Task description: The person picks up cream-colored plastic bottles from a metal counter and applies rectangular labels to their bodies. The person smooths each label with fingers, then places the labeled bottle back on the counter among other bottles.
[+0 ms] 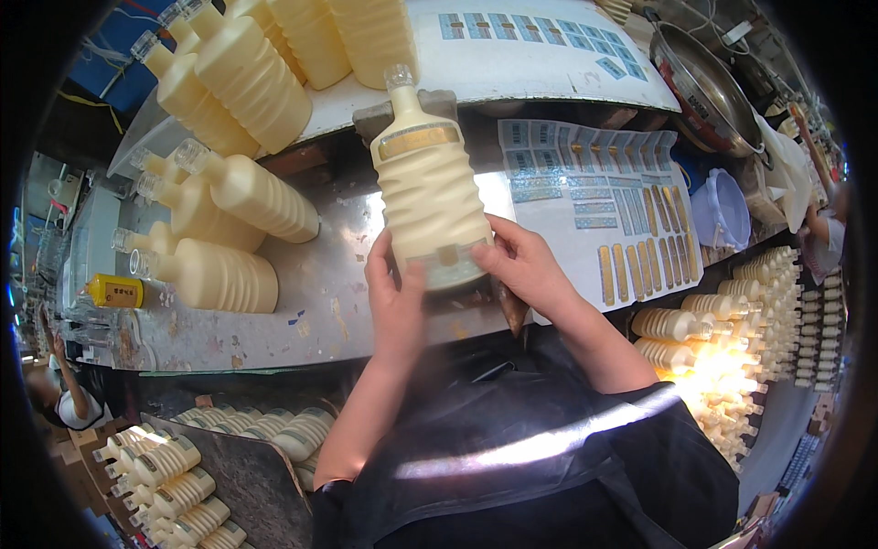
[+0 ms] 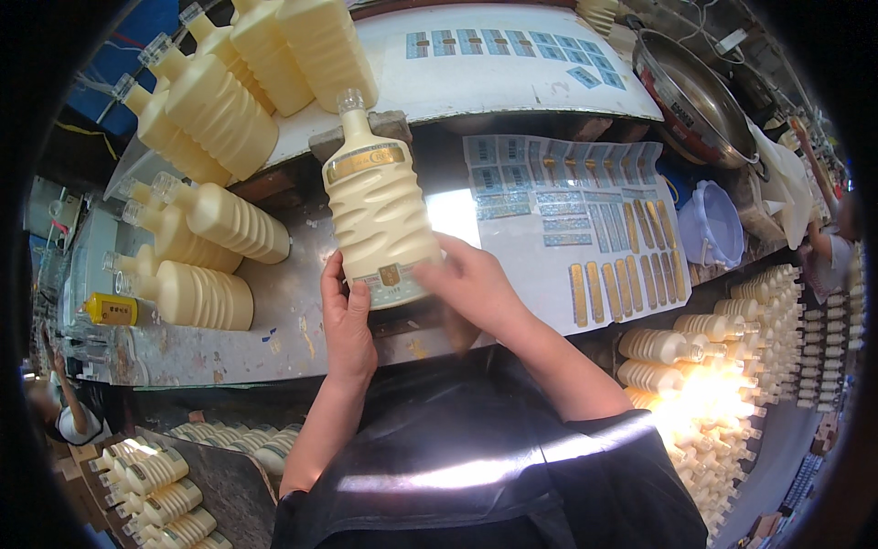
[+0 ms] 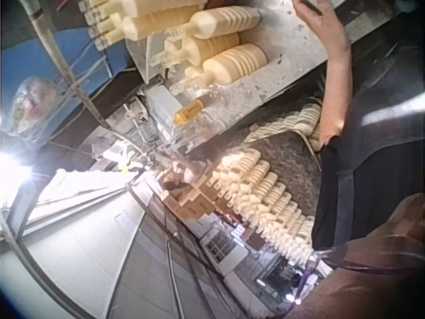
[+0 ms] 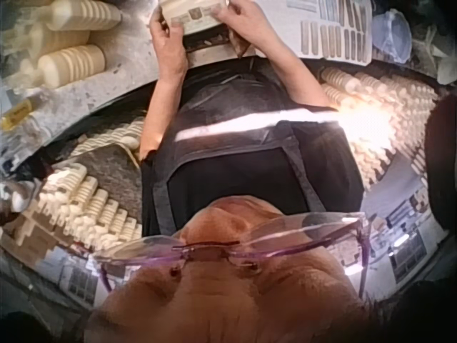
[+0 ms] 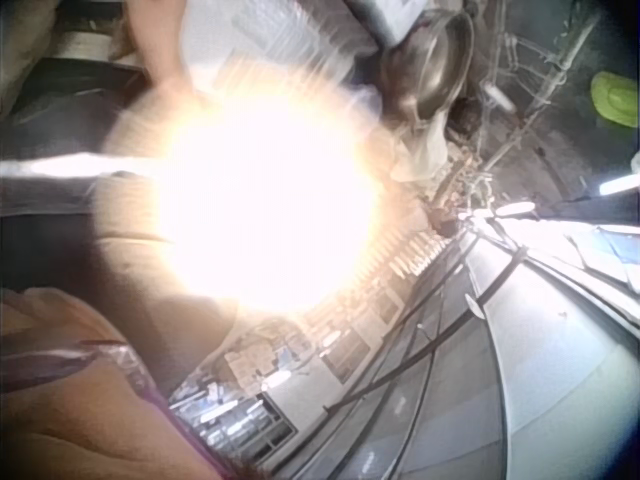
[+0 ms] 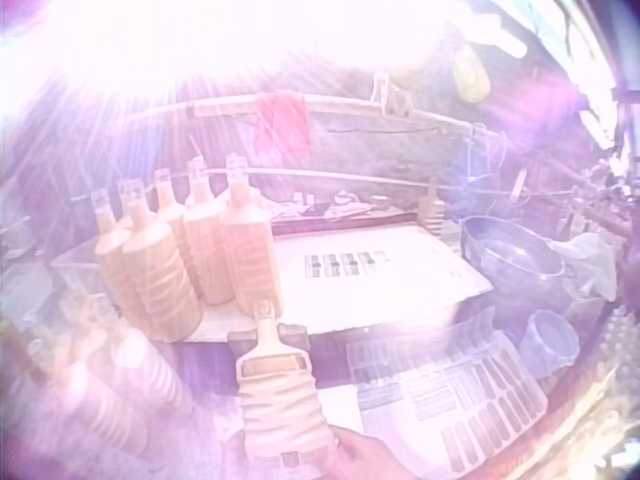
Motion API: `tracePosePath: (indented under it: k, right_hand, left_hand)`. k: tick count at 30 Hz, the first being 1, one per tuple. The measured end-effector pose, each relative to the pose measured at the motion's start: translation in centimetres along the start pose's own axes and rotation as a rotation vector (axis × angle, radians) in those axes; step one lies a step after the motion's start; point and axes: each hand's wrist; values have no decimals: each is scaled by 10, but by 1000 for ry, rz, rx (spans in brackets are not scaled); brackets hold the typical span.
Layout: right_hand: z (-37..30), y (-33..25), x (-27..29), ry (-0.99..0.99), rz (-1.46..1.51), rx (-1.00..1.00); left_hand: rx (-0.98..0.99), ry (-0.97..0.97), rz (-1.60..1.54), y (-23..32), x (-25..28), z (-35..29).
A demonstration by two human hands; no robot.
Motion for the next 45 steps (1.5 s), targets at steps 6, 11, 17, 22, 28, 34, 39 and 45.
tracePosePath:
  k: [6,11,17,22,28,34,39,45]
  right_hand:
    - [1,3,1,-4,24,0]
    - [1,5,-1,3,67,-6]
    - [2,7,-1,8,77,7]
    - [1,2,2,-30,81,-39]
    - [1,0,7,-56,162,-6]
    - [1,11,4,-53,134,-32]
    - [1,12,3,-44,133,-38]
    - [-3,-1,5,-43,88,-53]
  left_hand:
    - [0,12,46,-2,1,1]
    - [5,16,11,2,-2,1]
    - [-8,4,34,-1,1,2]
    - [-33,-11,36,-2,3,2]
    - [10,-75,-133,2,14,4]
    - [-4,-62,-23,-3,12,2]
    - [-9,-67,-4,-8,16,3]
    - [-19,-70,-45,-4,16,0]
Point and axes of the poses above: each hand's wrist, its own z-axis towards the middle knuckle, its own x-axis out of the back of the hand, y = z × x
